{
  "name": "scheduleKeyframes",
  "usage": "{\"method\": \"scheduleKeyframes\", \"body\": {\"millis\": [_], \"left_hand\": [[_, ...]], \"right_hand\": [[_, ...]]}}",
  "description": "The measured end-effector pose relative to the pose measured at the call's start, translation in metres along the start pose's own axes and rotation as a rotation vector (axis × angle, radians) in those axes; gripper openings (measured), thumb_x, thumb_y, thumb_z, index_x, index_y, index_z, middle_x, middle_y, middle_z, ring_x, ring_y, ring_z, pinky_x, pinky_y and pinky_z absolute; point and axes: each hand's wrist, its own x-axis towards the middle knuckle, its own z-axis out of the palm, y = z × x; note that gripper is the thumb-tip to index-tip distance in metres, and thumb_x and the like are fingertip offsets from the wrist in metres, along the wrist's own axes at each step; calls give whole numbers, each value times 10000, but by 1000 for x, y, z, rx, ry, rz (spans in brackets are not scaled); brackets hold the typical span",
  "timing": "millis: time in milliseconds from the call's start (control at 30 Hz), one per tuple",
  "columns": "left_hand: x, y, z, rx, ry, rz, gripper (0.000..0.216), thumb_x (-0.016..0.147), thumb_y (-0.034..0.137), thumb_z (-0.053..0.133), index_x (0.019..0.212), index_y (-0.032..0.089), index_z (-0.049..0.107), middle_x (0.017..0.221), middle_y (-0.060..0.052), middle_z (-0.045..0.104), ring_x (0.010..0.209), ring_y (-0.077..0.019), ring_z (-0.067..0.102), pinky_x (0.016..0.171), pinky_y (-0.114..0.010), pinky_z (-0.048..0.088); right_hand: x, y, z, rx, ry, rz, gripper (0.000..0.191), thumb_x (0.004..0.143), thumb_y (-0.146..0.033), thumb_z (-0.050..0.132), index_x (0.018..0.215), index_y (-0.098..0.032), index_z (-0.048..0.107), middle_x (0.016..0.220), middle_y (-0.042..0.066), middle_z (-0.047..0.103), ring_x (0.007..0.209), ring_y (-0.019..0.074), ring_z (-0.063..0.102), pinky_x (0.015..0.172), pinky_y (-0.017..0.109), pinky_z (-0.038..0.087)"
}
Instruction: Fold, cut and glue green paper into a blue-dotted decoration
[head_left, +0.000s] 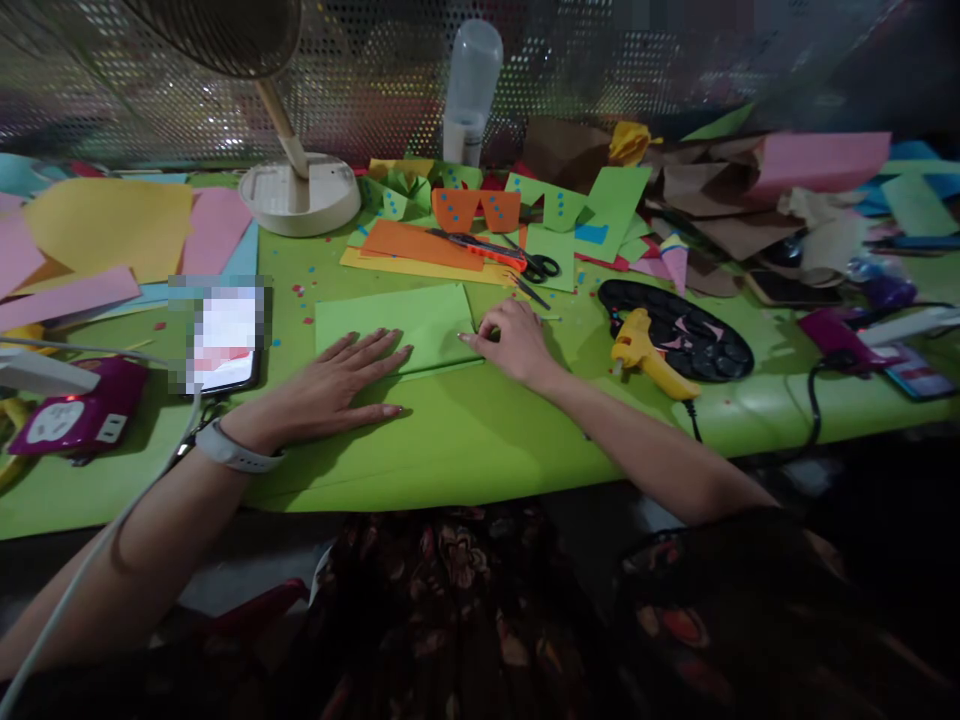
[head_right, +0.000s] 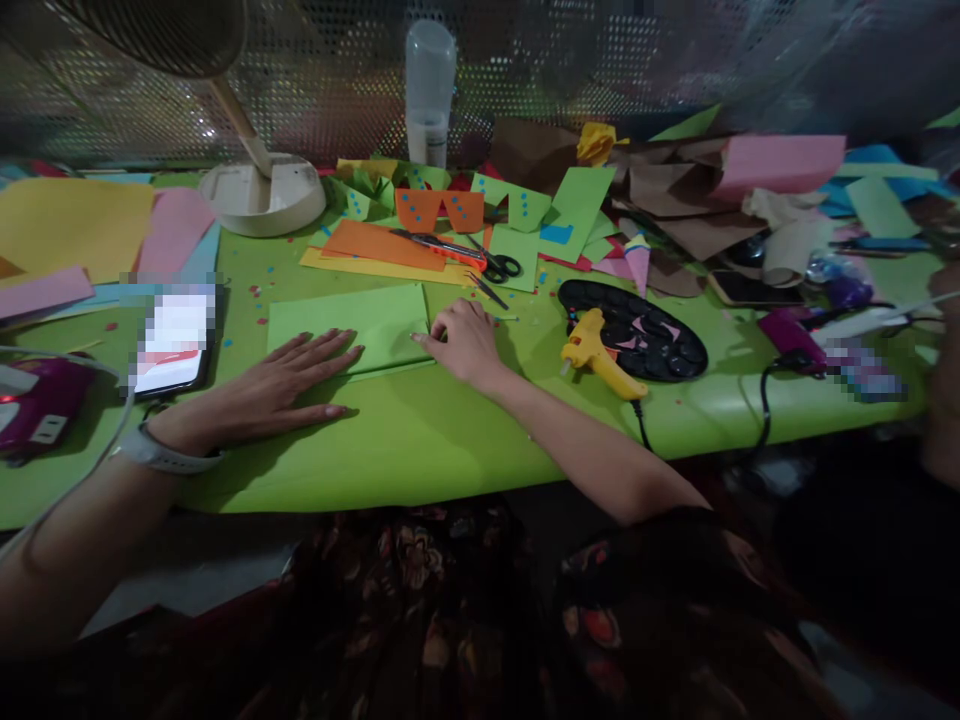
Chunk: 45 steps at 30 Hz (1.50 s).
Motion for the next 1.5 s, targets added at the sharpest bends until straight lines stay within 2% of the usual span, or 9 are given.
{"method": "scheduleKeyframes", "body": {"millis": [167, 533, 1067, 1500], "left_hand": [[-1, 0, 0, 3, 10, 4, 822, 946, 676, 357, 1589, 261, 58, 1656, -52, 58, 1526, -255, 57, 1235, -451, 59], [0, 2, 3, 38, 1, -16, 774, 946, 687, 321, 1583, 326, 71, 1662, -18, -10, 1525, -284, 51, 1231, -494, 78], [1, 3, 1, 56, -10, -15, 773, 944, 688, 326, 1583, 321, 93, 1663, -18, 3, 1524, -290, 59, 1230, -479, 83], [1, 1, 3, 49, 1, -10, 782, 937, 694, 343, 1581, 300, 137, 1657, -48, 27, 1524, -284, 62, 1225, -495, 91]], "right_hand": [[1, -1, 0, 34, -3, 21, 320, 853, -447, 690, 661, -206, 602, 941, 73, 593, 1030, 278, 520, 917, 463, 402], [-3, 2, -3, 29, -10, -25, 284, 861, -404, 688, 684, -205, 592, 945, 64, 583, 1009, 256, 522, 912, 447, 402], [-8, 2, -3, -14, -32, -56, 272, 856, -404, 701, 719, -211, 567, 1014, 72, 601, 1052, 266, 519, 940, 458, 408], [-9, 5, -6, 2, -37, -3, 265, 857, -403, 691, 714, -212, 575, 1047, 79, 593, 1058, 276, 521, 962, 487, 406]]}}
